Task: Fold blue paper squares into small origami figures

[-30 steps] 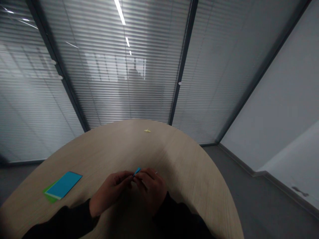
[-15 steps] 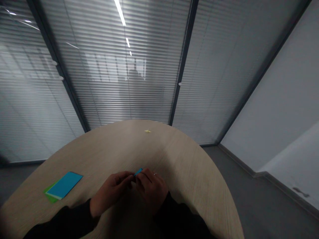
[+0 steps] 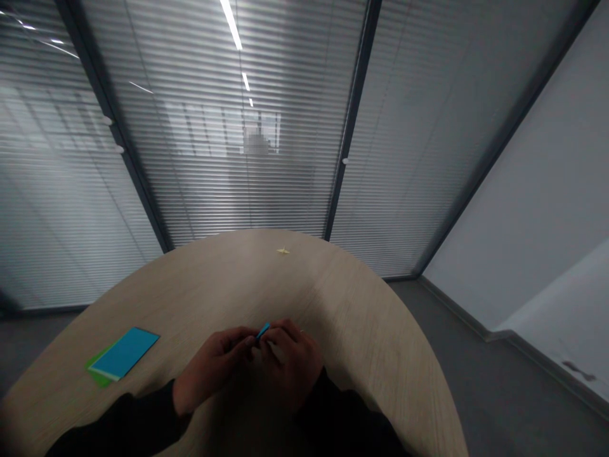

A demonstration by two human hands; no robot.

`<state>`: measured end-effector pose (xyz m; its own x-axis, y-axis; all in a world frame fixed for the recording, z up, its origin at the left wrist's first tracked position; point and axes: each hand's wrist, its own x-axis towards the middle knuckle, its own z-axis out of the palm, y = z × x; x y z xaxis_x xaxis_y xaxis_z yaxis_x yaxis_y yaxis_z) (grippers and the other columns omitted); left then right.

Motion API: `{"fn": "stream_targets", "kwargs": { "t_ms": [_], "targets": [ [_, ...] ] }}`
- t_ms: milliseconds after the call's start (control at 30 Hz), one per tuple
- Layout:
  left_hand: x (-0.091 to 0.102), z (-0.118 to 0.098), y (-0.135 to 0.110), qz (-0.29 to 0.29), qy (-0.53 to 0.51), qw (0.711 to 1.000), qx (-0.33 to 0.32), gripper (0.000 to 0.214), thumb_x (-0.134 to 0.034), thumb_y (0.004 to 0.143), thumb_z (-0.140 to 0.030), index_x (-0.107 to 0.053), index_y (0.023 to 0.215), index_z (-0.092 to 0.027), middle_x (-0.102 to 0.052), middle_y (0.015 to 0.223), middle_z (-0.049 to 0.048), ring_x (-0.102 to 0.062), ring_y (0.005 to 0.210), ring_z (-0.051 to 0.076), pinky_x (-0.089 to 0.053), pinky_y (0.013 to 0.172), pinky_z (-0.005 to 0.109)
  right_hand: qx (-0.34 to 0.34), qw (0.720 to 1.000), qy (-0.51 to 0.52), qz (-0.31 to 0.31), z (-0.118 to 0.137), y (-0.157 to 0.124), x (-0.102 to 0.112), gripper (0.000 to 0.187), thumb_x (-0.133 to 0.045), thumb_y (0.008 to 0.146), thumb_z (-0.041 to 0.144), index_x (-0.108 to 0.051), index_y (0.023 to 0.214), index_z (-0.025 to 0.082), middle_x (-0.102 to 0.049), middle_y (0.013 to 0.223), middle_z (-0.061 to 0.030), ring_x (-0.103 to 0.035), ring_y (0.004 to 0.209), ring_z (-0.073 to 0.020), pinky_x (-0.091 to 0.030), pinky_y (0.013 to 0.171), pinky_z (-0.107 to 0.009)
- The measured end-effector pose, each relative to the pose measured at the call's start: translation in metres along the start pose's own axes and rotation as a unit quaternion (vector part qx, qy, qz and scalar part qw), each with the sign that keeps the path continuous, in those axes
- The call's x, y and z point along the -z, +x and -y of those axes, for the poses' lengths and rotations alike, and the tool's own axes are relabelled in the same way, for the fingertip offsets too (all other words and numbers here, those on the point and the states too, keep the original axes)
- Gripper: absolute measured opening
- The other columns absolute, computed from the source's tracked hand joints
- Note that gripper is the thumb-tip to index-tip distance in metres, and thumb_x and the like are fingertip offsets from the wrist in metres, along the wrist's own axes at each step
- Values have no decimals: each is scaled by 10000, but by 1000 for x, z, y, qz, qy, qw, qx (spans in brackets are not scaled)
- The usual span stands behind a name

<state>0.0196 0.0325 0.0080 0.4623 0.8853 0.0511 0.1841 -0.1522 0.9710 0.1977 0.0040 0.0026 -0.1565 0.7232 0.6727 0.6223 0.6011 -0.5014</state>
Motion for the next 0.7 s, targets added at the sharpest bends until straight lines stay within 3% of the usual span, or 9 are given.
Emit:
{"fn": "stream_targets", "kwargs": {
  "t_ms": [700],
  "targets": [
    [0, -6, -2, 8, 1, 1000, 11, 330, -542, 881, -412, -721, 985, -155, -737, 871, 73, -630, 770, 207, -477, 707, 310, -45, 995, 83, -9, 3, 1, -1, 77, -598, 837, 165, -657, 816, 210, -649, 863, -42, -626, 717, -152, -504, 632, -265]
  ]
}}
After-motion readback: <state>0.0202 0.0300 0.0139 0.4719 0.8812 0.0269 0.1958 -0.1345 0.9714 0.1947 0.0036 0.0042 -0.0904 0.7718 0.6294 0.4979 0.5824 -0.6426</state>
